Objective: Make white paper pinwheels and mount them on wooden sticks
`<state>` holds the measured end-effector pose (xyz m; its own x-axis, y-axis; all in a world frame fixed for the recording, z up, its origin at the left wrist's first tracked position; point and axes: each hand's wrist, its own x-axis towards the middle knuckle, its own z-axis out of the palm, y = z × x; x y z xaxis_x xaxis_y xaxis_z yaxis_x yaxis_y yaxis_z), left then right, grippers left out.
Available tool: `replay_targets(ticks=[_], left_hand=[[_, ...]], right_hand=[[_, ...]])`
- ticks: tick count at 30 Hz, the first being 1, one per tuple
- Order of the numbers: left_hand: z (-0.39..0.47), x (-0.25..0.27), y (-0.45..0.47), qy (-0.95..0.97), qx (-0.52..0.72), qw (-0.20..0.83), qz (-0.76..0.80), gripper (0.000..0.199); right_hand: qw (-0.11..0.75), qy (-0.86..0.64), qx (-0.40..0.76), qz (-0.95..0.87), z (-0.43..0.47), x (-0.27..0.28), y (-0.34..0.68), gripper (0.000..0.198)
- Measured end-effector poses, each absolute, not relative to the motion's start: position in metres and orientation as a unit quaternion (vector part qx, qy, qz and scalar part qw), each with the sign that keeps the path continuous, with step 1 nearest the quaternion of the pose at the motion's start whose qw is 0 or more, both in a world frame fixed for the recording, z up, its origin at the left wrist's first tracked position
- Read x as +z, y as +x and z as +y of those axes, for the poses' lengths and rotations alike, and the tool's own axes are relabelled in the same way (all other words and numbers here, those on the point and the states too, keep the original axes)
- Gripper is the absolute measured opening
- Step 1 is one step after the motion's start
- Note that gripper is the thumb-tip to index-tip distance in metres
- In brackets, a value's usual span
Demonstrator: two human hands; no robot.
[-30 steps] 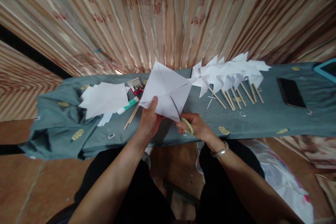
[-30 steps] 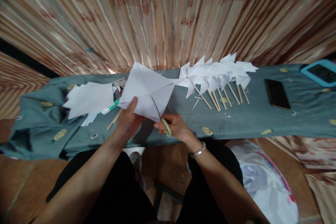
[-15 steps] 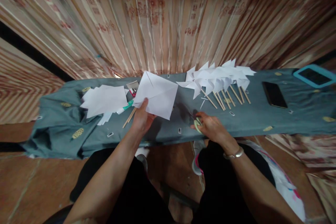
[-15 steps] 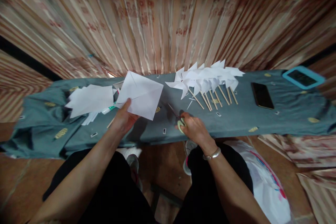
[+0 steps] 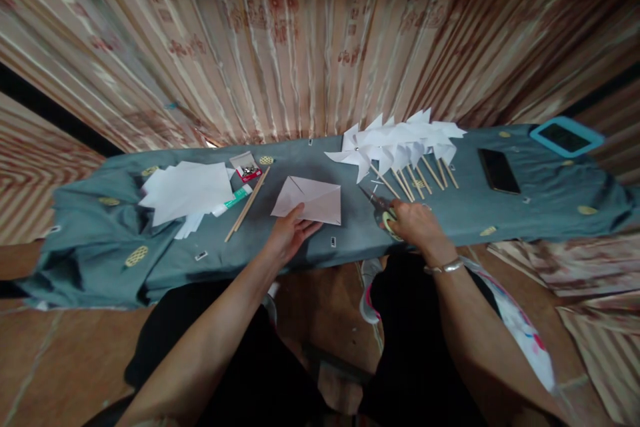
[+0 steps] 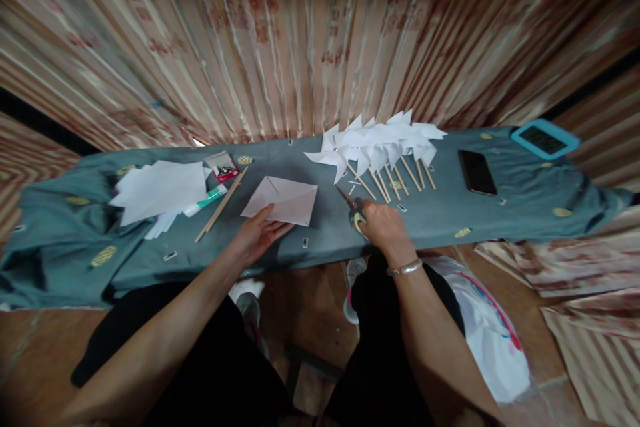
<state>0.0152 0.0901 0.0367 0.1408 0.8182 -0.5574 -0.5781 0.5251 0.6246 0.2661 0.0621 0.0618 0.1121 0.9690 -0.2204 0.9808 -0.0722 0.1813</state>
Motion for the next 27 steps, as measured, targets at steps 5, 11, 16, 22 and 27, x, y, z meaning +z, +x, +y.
replay_targets(ticks=[5,11,16,22,27], left_hand=[[0.056,0.03,0.004,0.19,0.374,0.793,0.442,0.015],[0.033,0.021,-0.009,0.443,0.311,0.705,0.458,0.024],[0.066,0.022,-0.033,0.739,0.365,0.34,0.453,0.021],[0.092,0.014,-0.044,0.845,0.226,0.153,0.46,0.035],[0.093,0.008,-0.037,0.854,0.144,0.14,0.479,0.037]], right_hand=[[0.122,0.744,-0.03,0.656,0.071,0.056,0.274,0.042],[0.126,0.734,-0.015,0.667,0.071,0.053,0.276,0.035],[0.149,0.732,-0.024,0.665,0.073,0.055,0.276,0.035],[0.148,0.733,-0.036,0.663,0.079,0.056,0.27,0.035],[0.156,0.738,-0.037,0.655,0.082,0.058,0.268,0.038]])
